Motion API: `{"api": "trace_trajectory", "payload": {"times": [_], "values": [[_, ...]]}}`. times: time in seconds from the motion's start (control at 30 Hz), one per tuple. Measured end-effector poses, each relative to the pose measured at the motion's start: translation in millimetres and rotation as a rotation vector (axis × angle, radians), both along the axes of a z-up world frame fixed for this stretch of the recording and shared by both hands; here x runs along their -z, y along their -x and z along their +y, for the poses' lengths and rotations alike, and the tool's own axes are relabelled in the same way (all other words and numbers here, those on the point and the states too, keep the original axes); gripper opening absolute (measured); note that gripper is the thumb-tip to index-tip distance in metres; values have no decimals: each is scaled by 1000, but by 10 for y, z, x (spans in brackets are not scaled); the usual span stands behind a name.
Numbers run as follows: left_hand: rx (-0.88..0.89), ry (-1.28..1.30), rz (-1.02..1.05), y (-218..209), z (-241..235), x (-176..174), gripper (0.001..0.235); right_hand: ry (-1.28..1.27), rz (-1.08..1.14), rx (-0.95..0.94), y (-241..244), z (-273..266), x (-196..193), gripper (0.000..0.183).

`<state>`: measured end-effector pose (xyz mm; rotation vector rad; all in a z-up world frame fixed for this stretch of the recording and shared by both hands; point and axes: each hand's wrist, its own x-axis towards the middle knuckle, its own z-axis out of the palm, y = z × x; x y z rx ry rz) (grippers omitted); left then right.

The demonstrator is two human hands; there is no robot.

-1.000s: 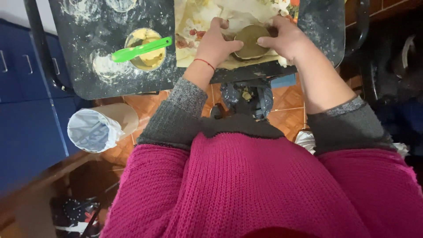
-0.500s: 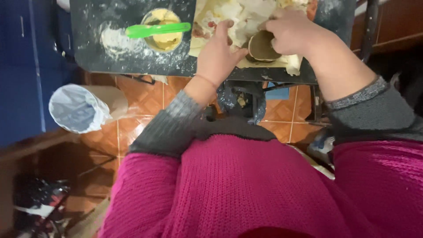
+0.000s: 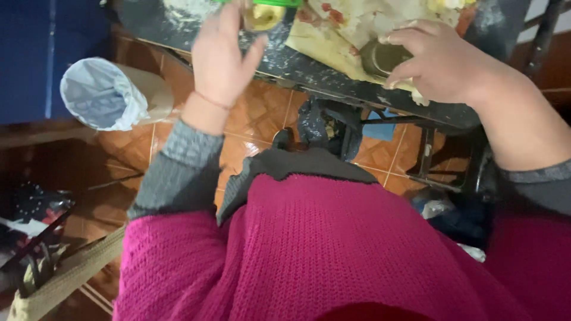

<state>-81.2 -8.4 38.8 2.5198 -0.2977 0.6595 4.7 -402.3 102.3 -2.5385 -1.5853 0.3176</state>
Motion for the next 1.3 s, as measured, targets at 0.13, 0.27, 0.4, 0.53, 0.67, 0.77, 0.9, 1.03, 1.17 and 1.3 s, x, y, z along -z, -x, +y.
{"api": "trace_trajectory", "payload": {"times": [0.13,0.27,0.4,0.53,0.67,0.77,0.9,1.03,1.17,1.3], "values": [[91,-250,146,-463,346,105,72,-127,298,33,-81,647,196,47],[278,-279,128,-707,262,166,100,24,475,393,-24,1653,390,64],[262,-198,-3,-843,176,193,99,114,91,298,-112,2009,643,57],[181,-171,-20,-855,175,512,81,351,-53,232,22,1996,338,65],[162,-177,49,-811,128,267,91,134,156,289,-132,1860,433,72],[161,-182,43,-791,83,187,95,-133,662,536,-170,1862,702,74],[140,-201,-47,-826,89,326,96,-425,1199,669,-2,1816,1051,90],[142,-223,-33,-779,79,275,96,-592,1394,723,246,1605,903,94],[167,-236,92,-727,10,83,113,-639,1320,803,507,1167,904,90],[137,-262,59,-677,-455,-21,114,-763,1137,913,1042,450,885,75]]}}
